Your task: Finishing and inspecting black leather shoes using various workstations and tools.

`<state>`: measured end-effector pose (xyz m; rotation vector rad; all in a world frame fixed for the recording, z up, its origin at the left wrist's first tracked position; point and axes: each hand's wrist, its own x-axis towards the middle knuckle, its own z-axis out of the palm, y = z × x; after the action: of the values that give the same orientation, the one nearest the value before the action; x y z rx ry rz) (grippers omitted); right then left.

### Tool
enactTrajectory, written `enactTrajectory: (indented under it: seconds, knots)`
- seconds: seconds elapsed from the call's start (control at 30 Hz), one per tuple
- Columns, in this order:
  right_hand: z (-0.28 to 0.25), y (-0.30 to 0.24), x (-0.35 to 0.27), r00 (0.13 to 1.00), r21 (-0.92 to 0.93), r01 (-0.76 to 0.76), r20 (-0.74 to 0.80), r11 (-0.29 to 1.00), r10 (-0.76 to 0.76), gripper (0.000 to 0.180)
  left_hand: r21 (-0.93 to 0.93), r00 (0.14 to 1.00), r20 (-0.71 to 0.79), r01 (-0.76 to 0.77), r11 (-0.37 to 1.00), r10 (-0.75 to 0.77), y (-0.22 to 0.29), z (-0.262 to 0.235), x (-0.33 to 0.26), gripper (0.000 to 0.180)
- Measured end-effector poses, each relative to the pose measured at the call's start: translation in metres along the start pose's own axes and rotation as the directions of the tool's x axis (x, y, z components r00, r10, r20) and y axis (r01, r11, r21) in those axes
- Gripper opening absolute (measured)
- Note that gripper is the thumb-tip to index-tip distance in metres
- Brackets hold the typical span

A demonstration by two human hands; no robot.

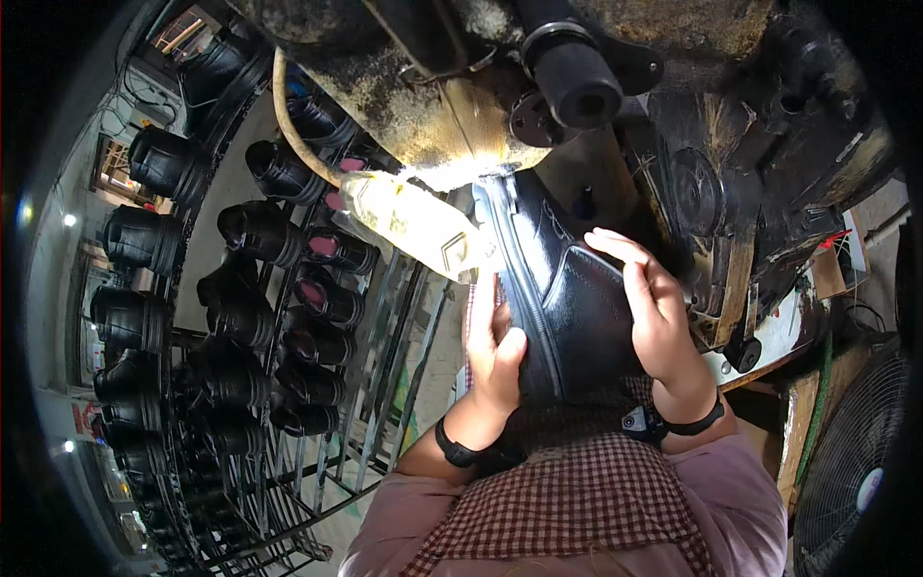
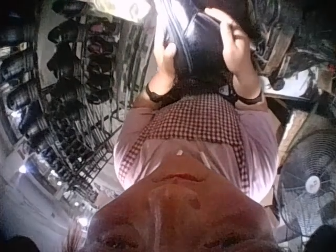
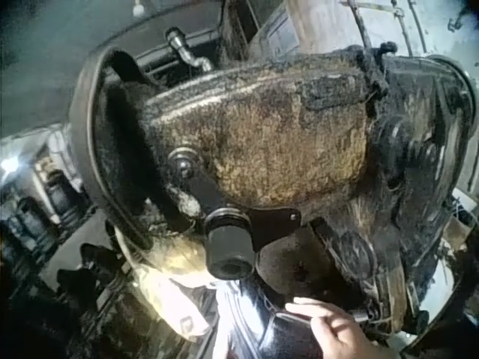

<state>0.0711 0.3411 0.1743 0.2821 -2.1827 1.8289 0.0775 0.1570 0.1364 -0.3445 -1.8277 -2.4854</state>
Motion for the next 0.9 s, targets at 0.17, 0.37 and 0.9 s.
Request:
enactTrajectory:
  seconds: [0.17,0.37,0.9]
  knots:
    - [0.003,0.001,-0.007,0.999,0.159,0.003,-0.032,0.987,0.002,0.035,-0.015,0.999,0.042,0.002,1.000,-0.002,0.034,0.007,0.024,0.082]
    - [0.004,0.013,-0.008,0.995,-0.197,0.093,-0.004,0.976,-0.095,0.038,0.149,0.998,0.059,-0.007,0.989,-0.002,0.035,-0.024,0.050,0.060]
    - [0.007,0.081,-0.024,0.979,0.763,0.161,-0.205,0.626,-0.002,0.028,0.042,0.995,-0.076,0.063,0.997,-0.060,0.046,-0.021,0.055,0.037]
